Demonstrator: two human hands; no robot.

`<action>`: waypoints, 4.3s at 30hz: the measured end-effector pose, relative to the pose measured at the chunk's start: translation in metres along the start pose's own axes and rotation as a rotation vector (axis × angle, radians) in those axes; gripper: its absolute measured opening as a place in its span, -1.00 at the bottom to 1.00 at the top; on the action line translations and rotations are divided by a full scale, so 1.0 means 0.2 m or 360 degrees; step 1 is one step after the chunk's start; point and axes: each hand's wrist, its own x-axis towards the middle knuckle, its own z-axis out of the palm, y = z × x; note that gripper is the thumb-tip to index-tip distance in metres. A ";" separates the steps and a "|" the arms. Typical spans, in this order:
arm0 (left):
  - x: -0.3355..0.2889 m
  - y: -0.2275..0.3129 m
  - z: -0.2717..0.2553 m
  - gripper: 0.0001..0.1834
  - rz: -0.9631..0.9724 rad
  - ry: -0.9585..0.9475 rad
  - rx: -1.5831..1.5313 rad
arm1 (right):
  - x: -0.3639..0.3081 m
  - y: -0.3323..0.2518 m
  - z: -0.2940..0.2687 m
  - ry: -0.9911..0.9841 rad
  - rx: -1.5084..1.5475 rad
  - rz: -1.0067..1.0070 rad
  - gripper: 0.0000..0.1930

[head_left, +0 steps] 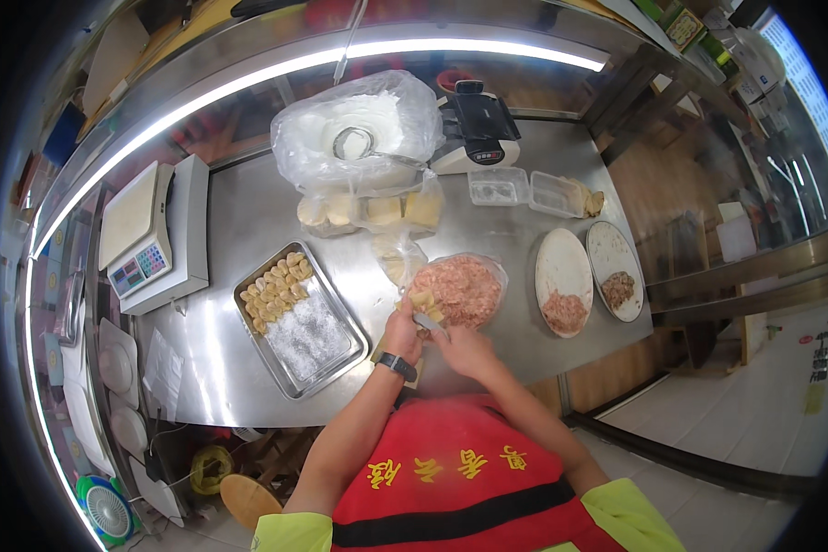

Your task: The person repeatedly scoops minced meat filling onto round dough wrappers, folds and seals each dumpling, and places the finished dumplings onto a metal tray. The process continues throughout the clip with consistent hand motions and growing accumulation of dumplings on the tray.

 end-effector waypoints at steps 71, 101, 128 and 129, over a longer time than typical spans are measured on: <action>-0.06 -0.11 -0.62 -0.87 0.0808 -0.0495 0.3057 | -0.16 0.48 0.06 -0.0544 0.1072 0.0406 -0.56; 0.02 -0.35 -0.41 -0.58 0.0180 0.0617 0.0629 | 0.08 0.25 0.23 -0.0070 -0.0021 0.0134 -0.39; 0.05 -0.31 -0.30 -0.58 -0.0144 0.0465 -0.0046 | 0.41 0.63 0.75 0.0020 -0.0024 -0.0373 -0.58; 0.05 -0.30 -0.29 -0.58 -0.0144 0.0408 -0.0043 | 0.39 0.66 0.78 0.0300 0.0247 -0.0339 -0.56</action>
